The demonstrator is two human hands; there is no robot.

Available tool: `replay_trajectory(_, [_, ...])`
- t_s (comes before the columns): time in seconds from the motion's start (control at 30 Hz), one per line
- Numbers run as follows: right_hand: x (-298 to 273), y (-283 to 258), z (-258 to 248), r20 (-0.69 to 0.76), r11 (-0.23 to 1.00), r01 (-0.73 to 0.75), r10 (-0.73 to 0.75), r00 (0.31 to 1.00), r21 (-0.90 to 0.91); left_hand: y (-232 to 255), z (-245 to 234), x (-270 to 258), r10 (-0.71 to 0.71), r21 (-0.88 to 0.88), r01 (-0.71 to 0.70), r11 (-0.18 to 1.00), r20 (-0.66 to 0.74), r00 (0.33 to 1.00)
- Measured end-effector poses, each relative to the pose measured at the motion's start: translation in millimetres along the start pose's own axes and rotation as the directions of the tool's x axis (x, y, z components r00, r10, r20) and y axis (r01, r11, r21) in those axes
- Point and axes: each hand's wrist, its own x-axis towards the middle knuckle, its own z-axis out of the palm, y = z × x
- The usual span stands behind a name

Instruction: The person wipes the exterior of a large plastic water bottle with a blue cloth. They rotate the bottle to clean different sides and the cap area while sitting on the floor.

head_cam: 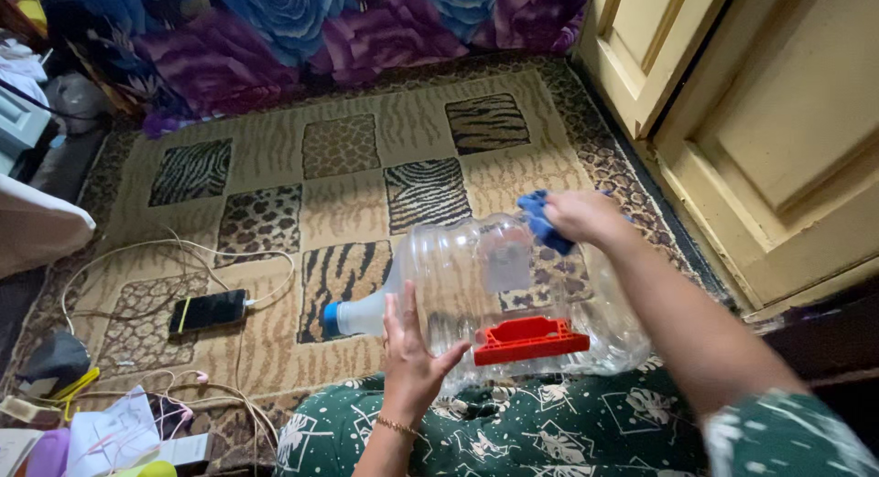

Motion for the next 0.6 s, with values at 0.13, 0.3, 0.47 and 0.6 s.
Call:
replay_trajectory(0.13, [35.9, -72.6, 8.7, -0.023, 0.986, -0.017, 0.022, 0.999, 0.166, 1.7, -0.1, 12.0, -0.015, 0.047, 0.016, 0.999, -0.016, 1.000])
replay_trajectory(0.3, [25.7, -134.4, 29.1, -0.313, 0.952, 0.294, -0.254, 0.915, 0.088, -1.2, 2.6, 40.1, 0.066, 0.049, -0.062, 0.997, -0.084, 0.994])
replay_trajectory(0.47, [-48.0, -141.7, 71.0, -0.501, 0.823, 0.549, -0.419, 0.757, 0.142, -18.8, 15.8, 52.9, 0.097, 0.004, -0.097, 0.995, -0.121, 0.988])
replay_trajectory(0.6, [-91.3, -144.2, 94.8, -0.605, 0.803, 0.588, -0.420, 0.677, 0.101, -38.0, 21.8, 32.9, 0.276, -0.004, -0.283, 0.959, -0.213, 0.937])
